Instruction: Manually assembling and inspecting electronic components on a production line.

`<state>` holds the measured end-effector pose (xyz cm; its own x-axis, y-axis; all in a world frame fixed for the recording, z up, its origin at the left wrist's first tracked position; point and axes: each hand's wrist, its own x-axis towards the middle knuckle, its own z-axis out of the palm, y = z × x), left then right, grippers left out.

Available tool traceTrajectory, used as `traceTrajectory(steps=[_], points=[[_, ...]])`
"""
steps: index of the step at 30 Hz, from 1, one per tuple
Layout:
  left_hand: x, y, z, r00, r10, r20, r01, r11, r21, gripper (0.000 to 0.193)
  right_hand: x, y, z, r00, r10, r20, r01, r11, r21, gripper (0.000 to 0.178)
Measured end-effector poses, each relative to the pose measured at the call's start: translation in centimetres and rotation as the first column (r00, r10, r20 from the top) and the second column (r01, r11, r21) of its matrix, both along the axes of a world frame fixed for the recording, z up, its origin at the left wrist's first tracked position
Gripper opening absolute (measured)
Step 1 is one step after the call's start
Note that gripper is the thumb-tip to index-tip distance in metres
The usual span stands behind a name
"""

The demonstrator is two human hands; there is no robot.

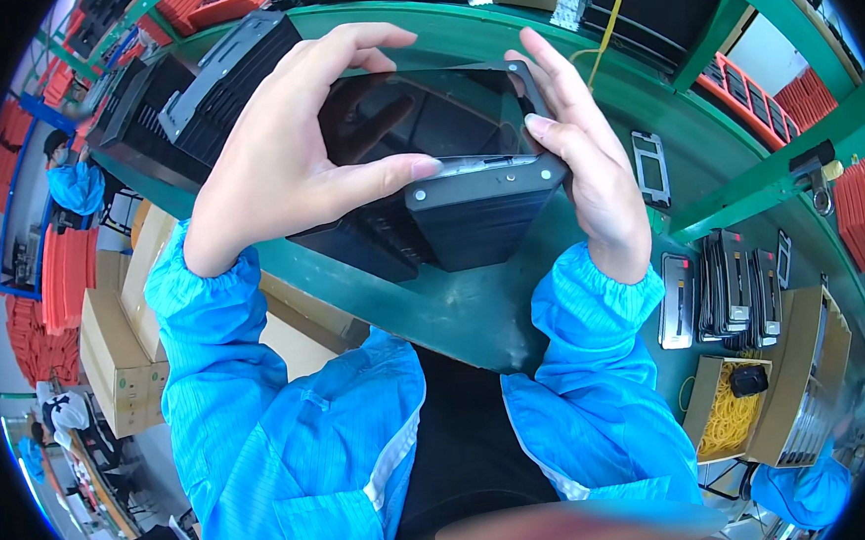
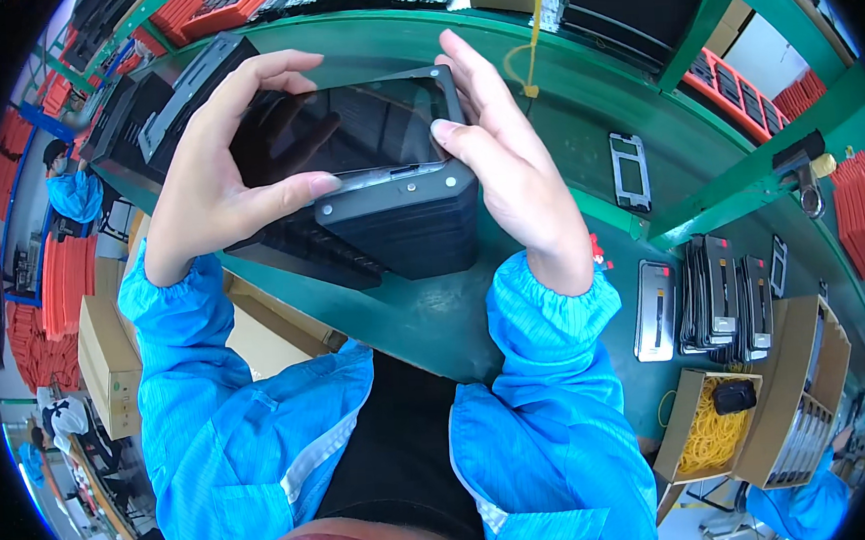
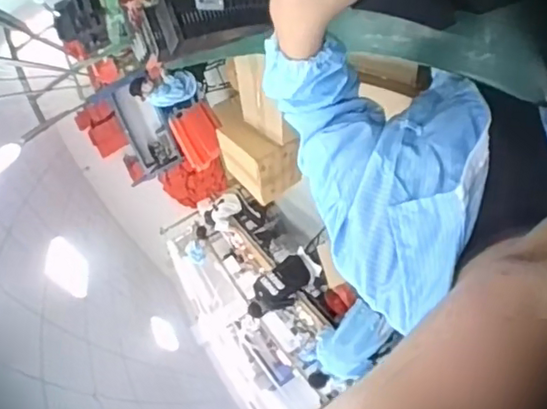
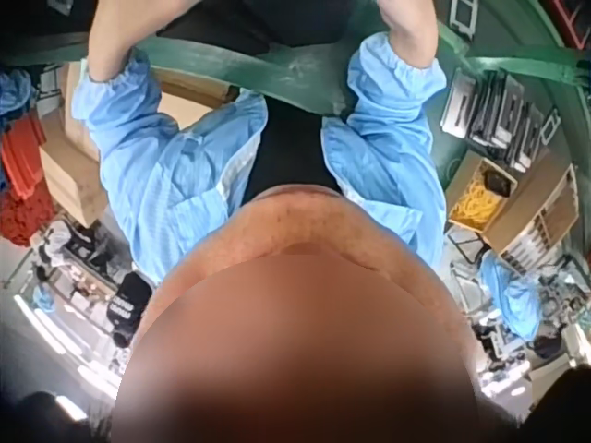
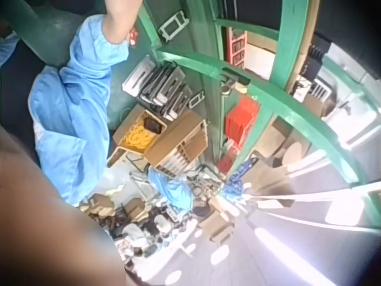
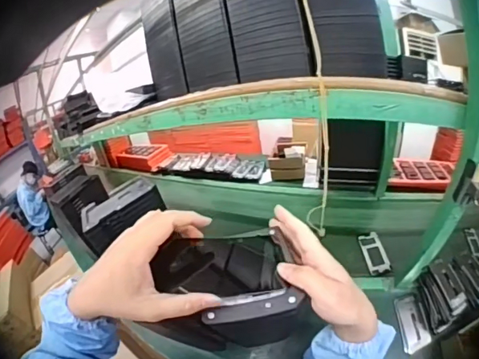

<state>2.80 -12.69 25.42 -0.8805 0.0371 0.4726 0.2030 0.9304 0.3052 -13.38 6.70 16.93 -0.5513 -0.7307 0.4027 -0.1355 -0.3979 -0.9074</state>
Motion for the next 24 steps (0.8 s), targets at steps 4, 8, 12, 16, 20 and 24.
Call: traceTrajectory(steps=[4,8,12,16,20,24], points=[[0.35,-0.13,-0.05,0.999,0.028,0.032,-0.029,0.998,0.055,0.080,0.45,0.23,0.64,1.000,0.006,-0.004,-0.005,0.999,0.048,0.074],[0.45,-0.17,-0.21,1.000,0.027,0.014,-0.028,0.999,0.025,0.080,0.56,0.24,0.55,0.999,-0.007,-0.038,0.009,0.998,0.067,0.076],[0.40,0.00,-0.10,1.000,0.030,-0.001,-0.030,0.999,0.031,0.080,0.57,0.27,0.76,1.000,0.009,-0.006,-0.008,0.997,0.082,0.076],[0.46,0.20,0.26,1.000,0.029,-0.011,-0.029,0.999,0.026,0.079,0.66,0.31,1.01,1.000,0.015,-0.008,-0.014,0.994,0.108,0.075],[0.35,0.40,0.17,1.000,0.024,-0.010,-0.024,0.999,0.028,0.078,0.46,0.26,0.69,0.999,0.006,-0.045,-0.001,0.996,0.092,0.075],[0.57,0.56,-0.01,0.999,0.036,0.007,-0.036,0.998,0.042,0.078,0.71,0.24,0.84,1.000,0.015,-0.025,-0.013,0.997,0.079,0.075]])
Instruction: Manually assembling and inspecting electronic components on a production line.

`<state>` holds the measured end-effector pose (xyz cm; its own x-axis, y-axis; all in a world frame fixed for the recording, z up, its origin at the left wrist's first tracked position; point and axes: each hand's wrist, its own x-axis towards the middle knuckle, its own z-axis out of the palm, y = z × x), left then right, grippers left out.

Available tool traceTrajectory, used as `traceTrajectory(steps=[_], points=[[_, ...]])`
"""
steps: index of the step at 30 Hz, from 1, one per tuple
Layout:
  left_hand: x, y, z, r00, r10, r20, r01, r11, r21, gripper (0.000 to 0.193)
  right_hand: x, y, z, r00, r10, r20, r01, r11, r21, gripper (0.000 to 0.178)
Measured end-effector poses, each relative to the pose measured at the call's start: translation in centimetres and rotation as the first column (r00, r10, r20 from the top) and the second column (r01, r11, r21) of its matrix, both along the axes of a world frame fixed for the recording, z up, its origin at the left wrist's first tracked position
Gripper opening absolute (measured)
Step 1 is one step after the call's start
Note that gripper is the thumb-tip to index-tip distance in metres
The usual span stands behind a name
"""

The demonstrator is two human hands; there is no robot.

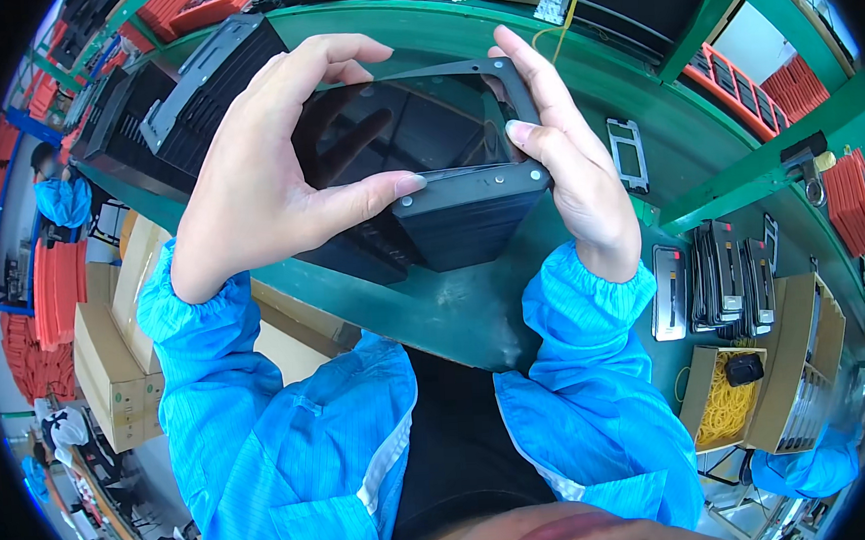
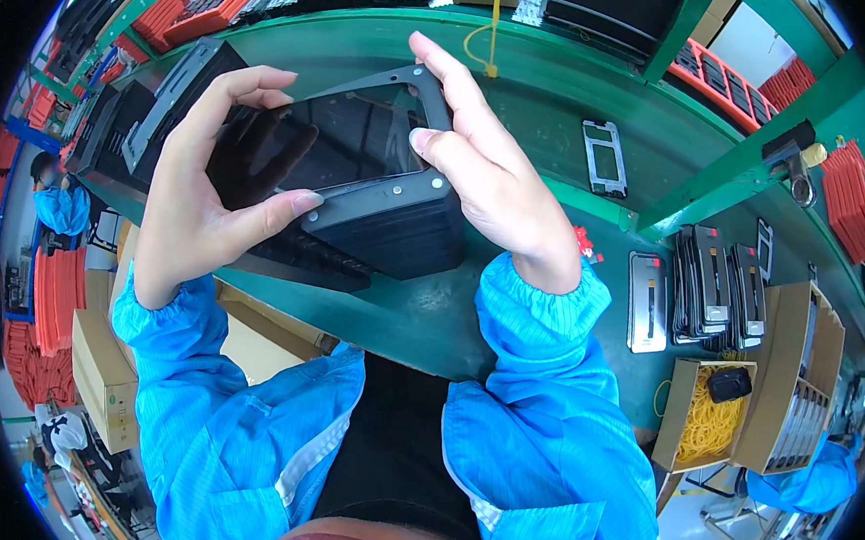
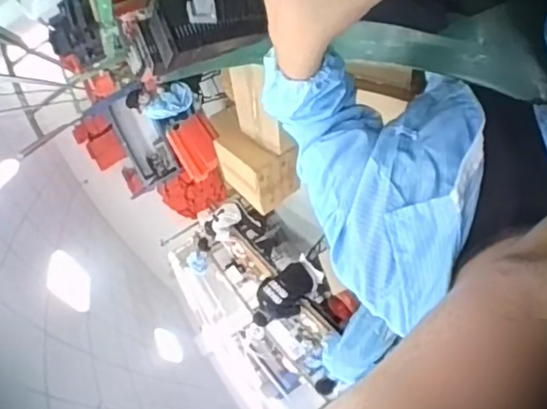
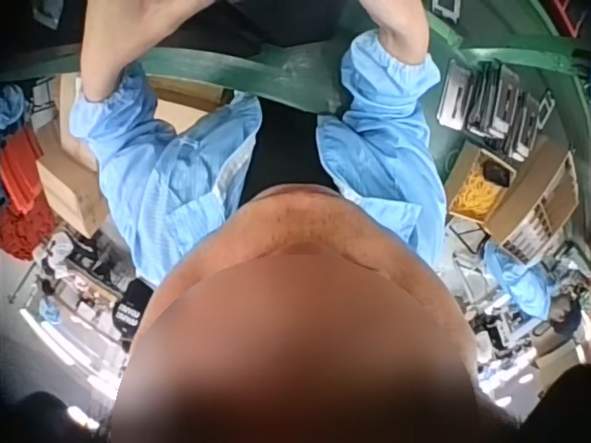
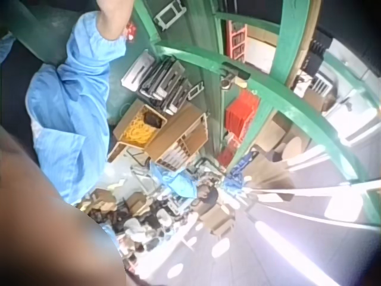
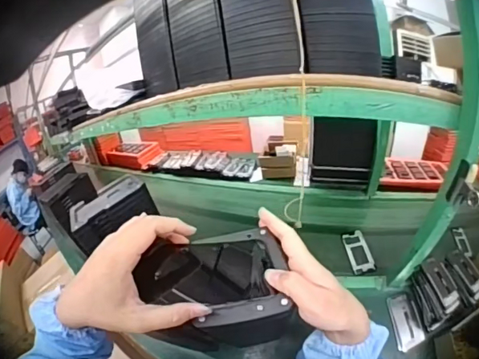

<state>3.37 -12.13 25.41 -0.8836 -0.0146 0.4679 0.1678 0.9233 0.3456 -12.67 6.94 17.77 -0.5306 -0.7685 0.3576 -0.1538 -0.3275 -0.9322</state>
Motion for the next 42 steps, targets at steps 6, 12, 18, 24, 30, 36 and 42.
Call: traceTrajectory(steps=[6,12,18,24,30,36,42], points=[[0.6,-0.1,-0.2,0.999,0.025,0.042,-0.025,1.000,-0.005,0.077,0.2,0.1,0.3,1.000,-0.006,-0.001,0.006,0.999,0.043,0.075],[3.3,-1.4,0.4,0.998,0.060,-0.023,-0.059,0.997,0.042,0.058,-0.1,0.6,0.4,1.000,0.001,0.007,-0.002,0.998,0.066,0.064],[4.5,-2.0,-0.5,0.967,0.190,0.168,-0.198,0.980,0.032,0.041,-1.2,0.8,-0.3,0.970,-0.050,-0.239,0.076,0.992,0.099,0.058],[5.6,-3.4,-2.1,0.992,0.013,0.122,-0.056,0.932,0.359,0.049,-0.5,-0.1,-1.0,0.889,-0.147,-0.433,0.157,0.987,-0.014,0.058],[2.1,0.0,-9.6,0.937,0.273,-0.220,0.095,0.406,0.909,0.060,-0.4,1.0,-0.6,0.736,-0.319,-0.597,0.387,0.922,-0.015,0.050],[1.3,-1.1,-10.3,0.923,0.253,-0.290,0.139,0.484,0.864,0.061,-0.1,0.6,-1.0,0.598,-0.443,-0.668,0.489,0.862,-0.135,0.038],[1.2,-1.9,-10.7,0.925,0.217,-0.313,0.149,0.550,0.822,0.056,-1.9,-1.5,-1.5,0.441,-0.851,-0.287,0.791,0.519,-0.324,0.034]])
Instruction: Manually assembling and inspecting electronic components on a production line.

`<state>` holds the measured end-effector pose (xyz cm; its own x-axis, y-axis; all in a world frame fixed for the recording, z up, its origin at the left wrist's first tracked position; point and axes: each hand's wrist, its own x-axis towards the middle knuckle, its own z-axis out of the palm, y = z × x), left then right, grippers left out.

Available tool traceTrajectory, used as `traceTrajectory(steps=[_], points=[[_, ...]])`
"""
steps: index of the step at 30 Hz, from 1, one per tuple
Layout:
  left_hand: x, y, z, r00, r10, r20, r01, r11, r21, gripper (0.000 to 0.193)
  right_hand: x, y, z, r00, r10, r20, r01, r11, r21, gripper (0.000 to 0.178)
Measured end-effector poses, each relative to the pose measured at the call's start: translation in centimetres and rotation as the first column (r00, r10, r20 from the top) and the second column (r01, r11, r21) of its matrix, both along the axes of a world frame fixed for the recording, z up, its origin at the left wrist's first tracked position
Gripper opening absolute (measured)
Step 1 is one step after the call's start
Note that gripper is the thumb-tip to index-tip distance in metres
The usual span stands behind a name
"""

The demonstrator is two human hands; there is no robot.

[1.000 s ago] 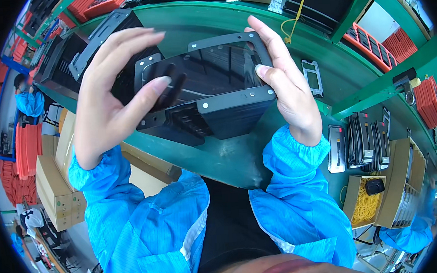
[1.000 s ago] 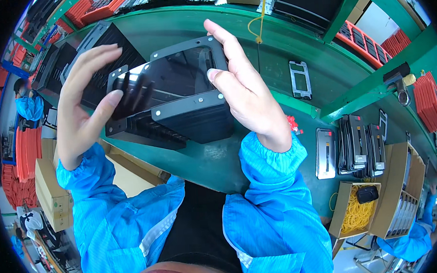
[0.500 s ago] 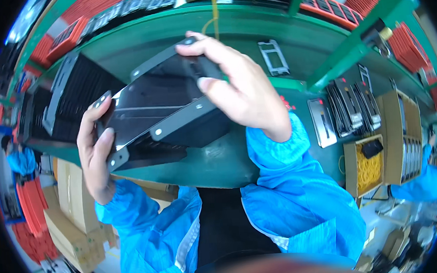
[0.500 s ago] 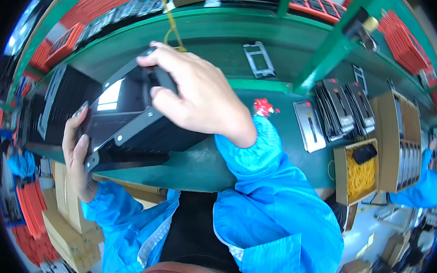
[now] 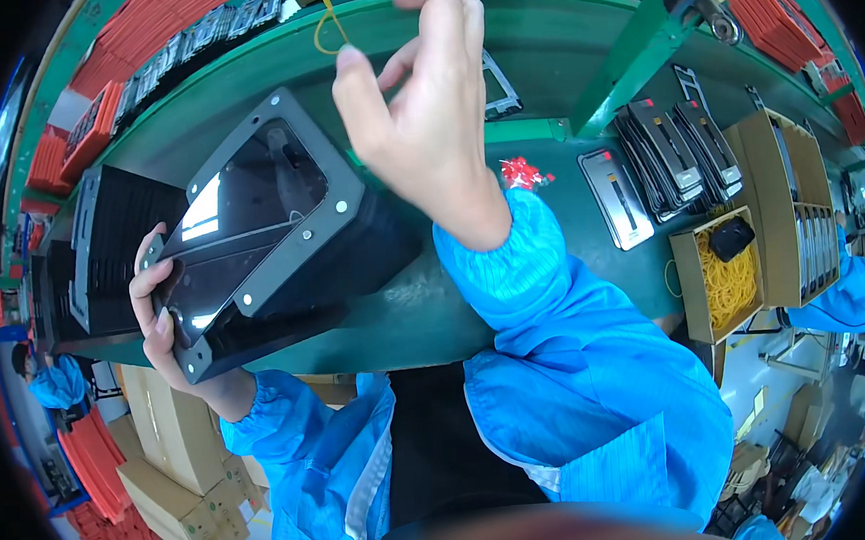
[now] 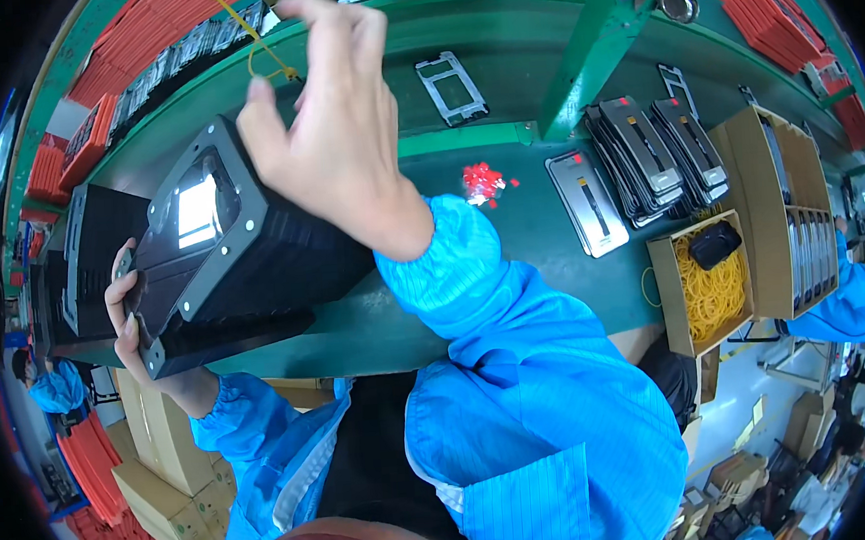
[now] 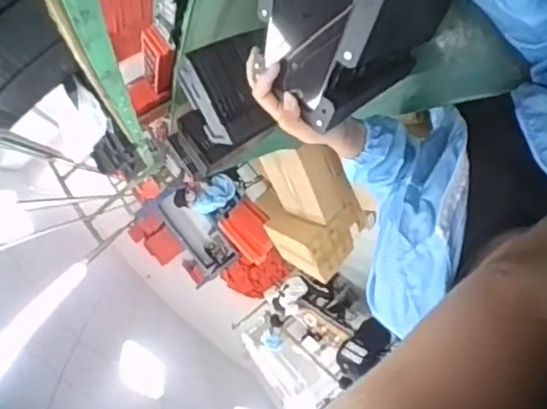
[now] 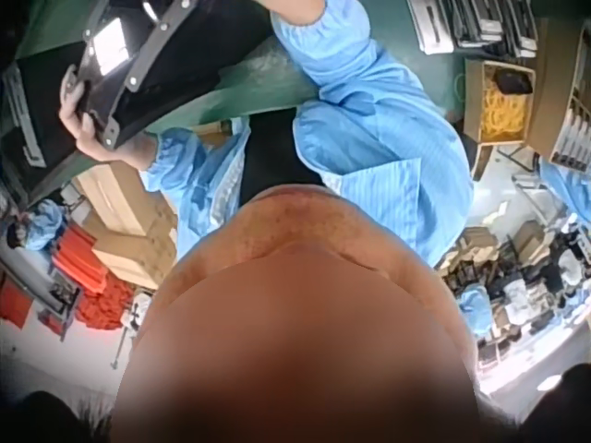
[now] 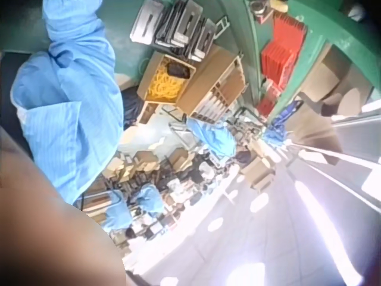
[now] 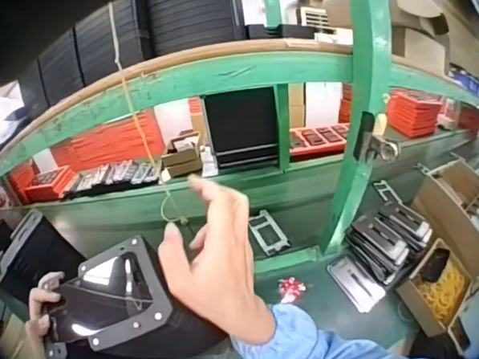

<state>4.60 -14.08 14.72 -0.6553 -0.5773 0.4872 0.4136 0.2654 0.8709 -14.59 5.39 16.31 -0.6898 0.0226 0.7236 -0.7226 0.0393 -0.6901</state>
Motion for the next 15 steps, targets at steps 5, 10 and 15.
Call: traceTrajectory(steps=[5,10,15], points=[[-0.2,0.5,0.3,1.000,0.008,0.009,-0.008,1.000,0.012,0.053,-5.5,-1.6,-4.9,0.983,0.150,0.107,-0.157,0.986,0.058,0.031],[-0.1,-0.5,-0.3,1.000,-0.005,-0.008,0.004,1.000,-0.031,0.051,-2.8,-0.5,-1.6,0.858,0.495,0.136,-0.483,0.869,-0.110,0.028],[0.2,-0.2,-0.4,0.999,0.047,0.000,-0.047,0.997,-0.064,0.054,4.5,4.3,2.9,0.781,0.560,-0.276,-0.610,0.778,-0.149,0.014]])
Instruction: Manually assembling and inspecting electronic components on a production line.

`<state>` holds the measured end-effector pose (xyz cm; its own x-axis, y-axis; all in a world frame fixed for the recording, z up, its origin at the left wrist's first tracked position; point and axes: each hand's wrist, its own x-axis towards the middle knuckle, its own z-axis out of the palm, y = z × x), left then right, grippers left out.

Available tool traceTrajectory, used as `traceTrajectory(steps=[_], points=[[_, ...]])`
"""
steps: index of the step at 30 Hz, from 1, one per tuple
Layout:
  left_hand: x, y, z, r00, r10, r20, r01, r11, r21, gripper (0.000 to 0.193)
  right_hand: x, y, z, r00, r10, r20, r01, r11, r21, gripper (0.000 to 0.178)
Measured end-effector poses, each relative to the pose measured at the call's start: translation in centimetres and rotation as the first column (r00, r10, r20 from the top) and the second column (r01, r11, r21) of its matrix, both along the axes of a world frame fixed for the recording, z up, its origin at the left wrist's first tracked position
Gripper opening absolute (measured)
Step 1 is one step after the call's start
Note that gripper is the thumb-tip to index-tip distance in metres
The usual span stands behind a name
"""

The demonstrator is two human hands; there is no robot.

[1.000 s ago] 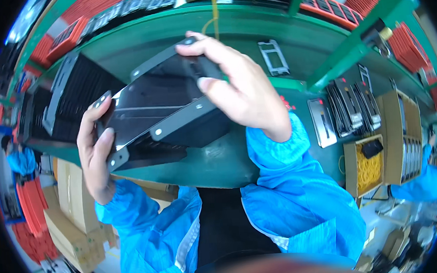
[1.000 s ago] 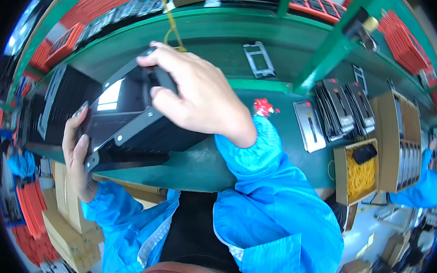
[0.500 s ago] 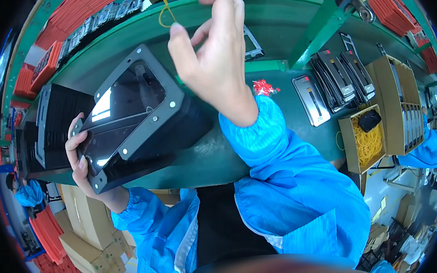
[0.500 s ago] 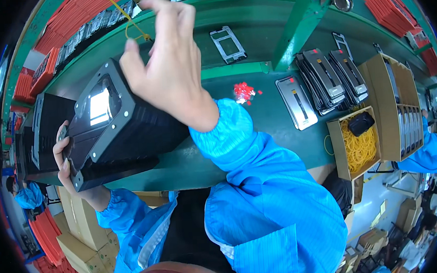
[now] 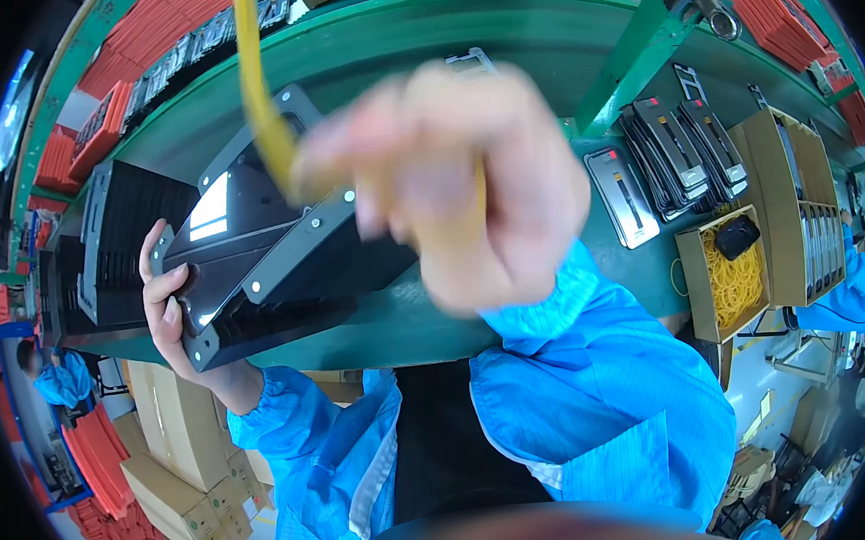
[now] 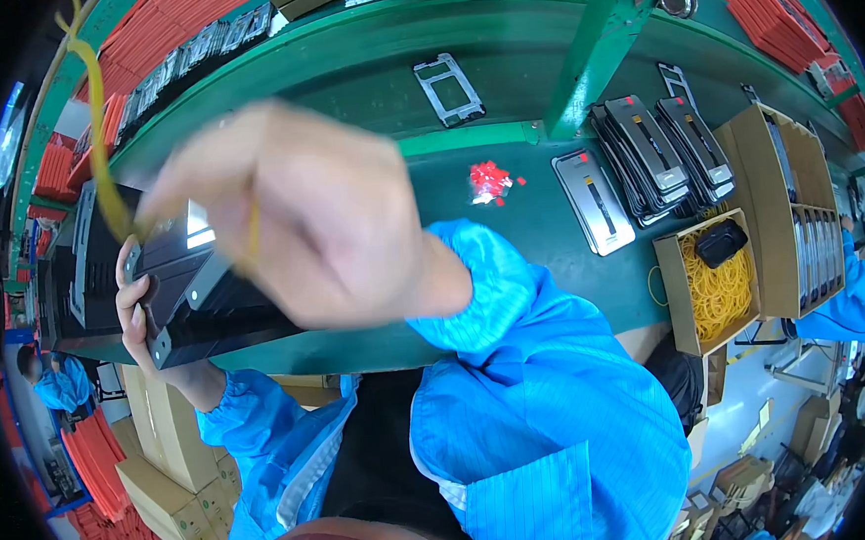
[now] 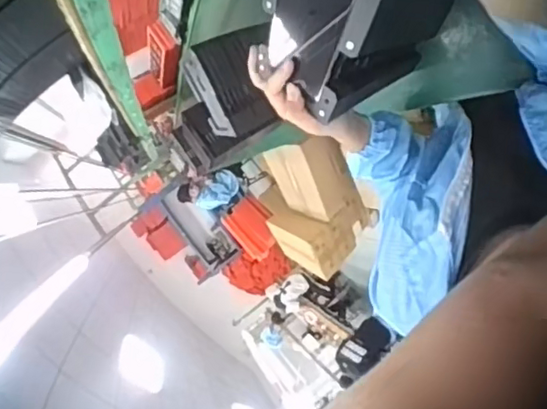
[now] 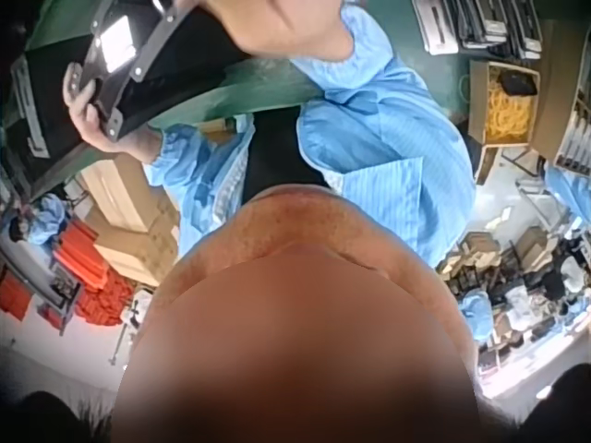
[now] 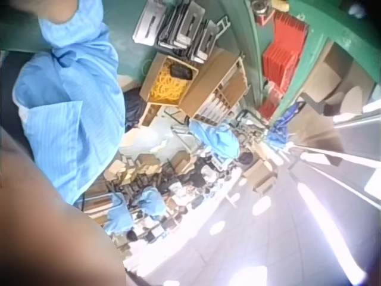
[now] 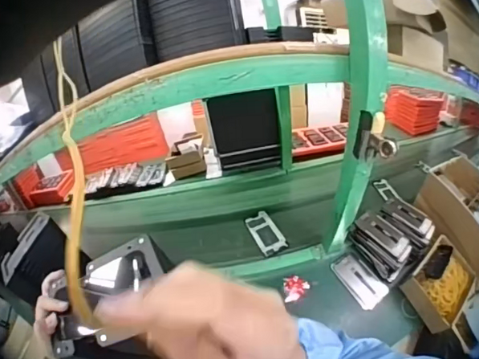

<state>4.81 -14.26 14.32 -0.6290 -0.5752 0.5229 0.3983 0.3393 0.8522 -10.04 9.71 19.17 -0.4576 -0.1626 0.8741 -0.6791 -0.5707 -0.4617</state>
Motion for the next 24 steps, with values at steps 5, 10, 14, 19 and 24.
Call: traceTrajectory(steps=[5,10,14,19,24], points=[[0.9,1.5,-0.8,0.989,-0.082,-0.120,0.079,0.996,-0.030,0.068,4.0,-0.4,-0.2,0.898,0.327,-0.295,-0.291,0.943,0.161,0.016],[0.2,1.8,-0.5,0.995,-0.078,-0.068,0.051,0.943,-0.329,0.082,4.9,-1.7,-0.8,0.778,0.422,-0.465,-0.247,0.887,0.390,0.015],[1.0,4.3,-0.1,0.984,0.151,-0.099,-0.163,0.978,-0.132,0.088,4.4,-1.7,-0.8,0.755,0.456,-0.472,-0.287,0.876,0.388,0.019],[3.7,5.3,-0.7,0.974,0.217,-0.058,-0.224,0.913,-0.341,0.081,1.9,-0.4,-0.8,0.644,0.669,-0.371,-0.498,0.734,0.461,0.028],[3.8,5.1,-0.3,0.981,0.195,-0.022,-0.185,0.879,-0.440,0.083,0.9,0.1,-0.4,0.632,0.764,-0.132,-0.615,0.598,0.514,0.013]])
